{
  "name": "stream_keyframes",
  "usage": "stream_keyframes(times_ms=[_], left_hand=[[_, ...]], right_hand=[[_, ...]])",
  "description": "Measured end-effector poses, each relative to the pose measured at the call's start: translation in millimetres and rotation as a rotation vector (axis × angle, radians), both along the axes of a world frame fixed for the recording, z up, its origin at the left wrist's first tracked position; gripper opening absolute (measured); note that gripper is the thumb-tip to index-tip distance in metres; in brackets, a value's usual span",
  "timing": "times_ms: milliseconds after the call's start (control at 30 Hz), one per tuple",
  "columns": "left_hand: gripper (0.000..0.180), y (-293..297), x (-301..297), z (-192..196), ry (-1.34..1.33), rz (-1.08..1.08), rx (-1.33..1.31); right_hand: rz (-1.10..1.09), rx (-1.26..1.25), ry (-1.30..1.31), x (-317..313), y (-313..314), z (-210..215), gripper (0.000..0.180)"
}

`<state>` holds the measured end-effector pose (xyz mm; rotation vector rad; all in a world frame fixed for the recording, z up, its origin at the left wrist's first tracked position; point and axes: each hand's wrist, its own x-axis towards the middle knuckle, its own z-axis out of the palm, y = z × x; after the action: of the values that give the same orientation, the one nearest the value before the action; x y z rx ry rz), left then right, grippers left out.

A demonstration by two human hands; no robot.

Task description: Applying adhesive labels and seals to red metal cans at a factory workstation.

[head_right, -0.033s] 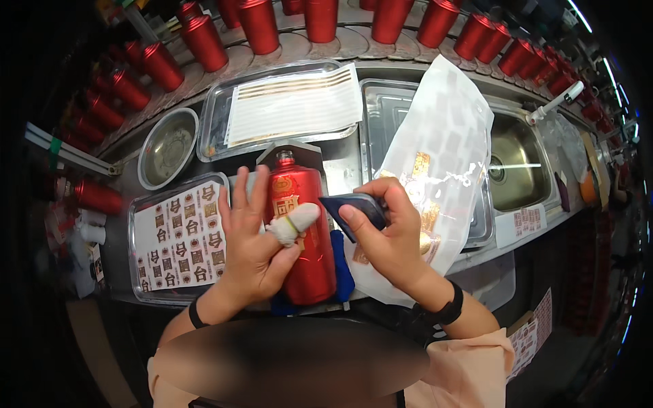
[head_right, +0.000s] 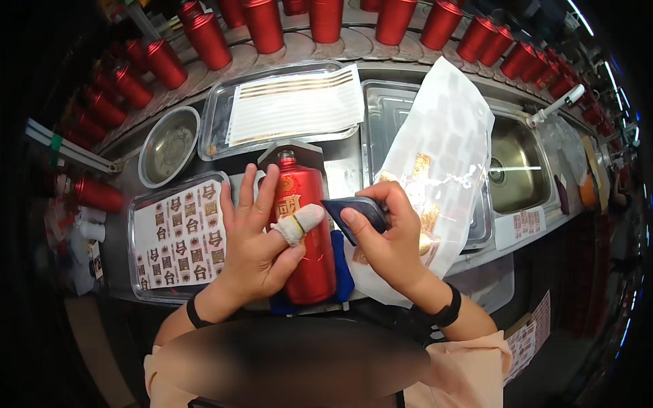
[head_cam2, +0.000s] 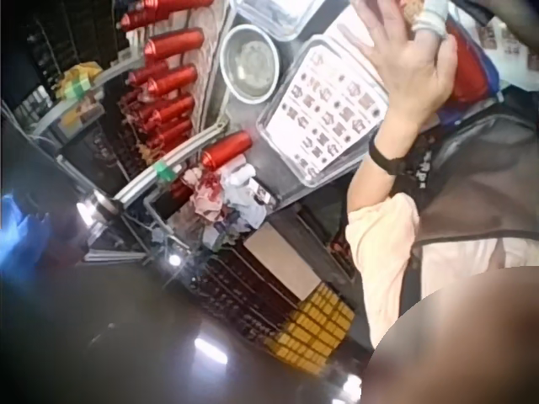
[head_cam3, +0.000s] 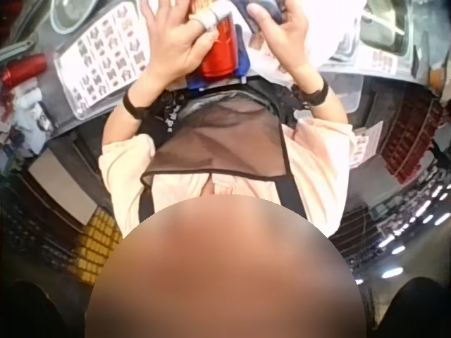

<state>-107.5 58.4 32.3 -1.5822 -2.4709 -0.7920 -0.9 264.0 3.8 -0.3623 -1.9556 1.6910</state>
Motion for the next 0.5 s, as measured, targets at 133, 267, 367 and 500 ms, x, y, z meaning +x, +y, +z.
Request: stream_keyframes(times_ms=[133,267,367,500], left_hand=[[0.039,-10,10,-4,0.096,-0.087,-0.056],[0.039,-25,26,-17,-0.017,-0.068,-0.007],[0.038,-28,12,-20,-0.005,-0.019,0.042],[0.031,-24,-10,-25,0.018,0.006,0.094]], right_hand=[[0.065,-0.284,-0.137,15,-8,25,0.024],[0.067,-0.033,-0.099,25,-8,21,0.025],[0.123,0.084,-0.042,21,-17,22,0.022],[0.164,0.191,0.024,9,-25,20,0.021]])
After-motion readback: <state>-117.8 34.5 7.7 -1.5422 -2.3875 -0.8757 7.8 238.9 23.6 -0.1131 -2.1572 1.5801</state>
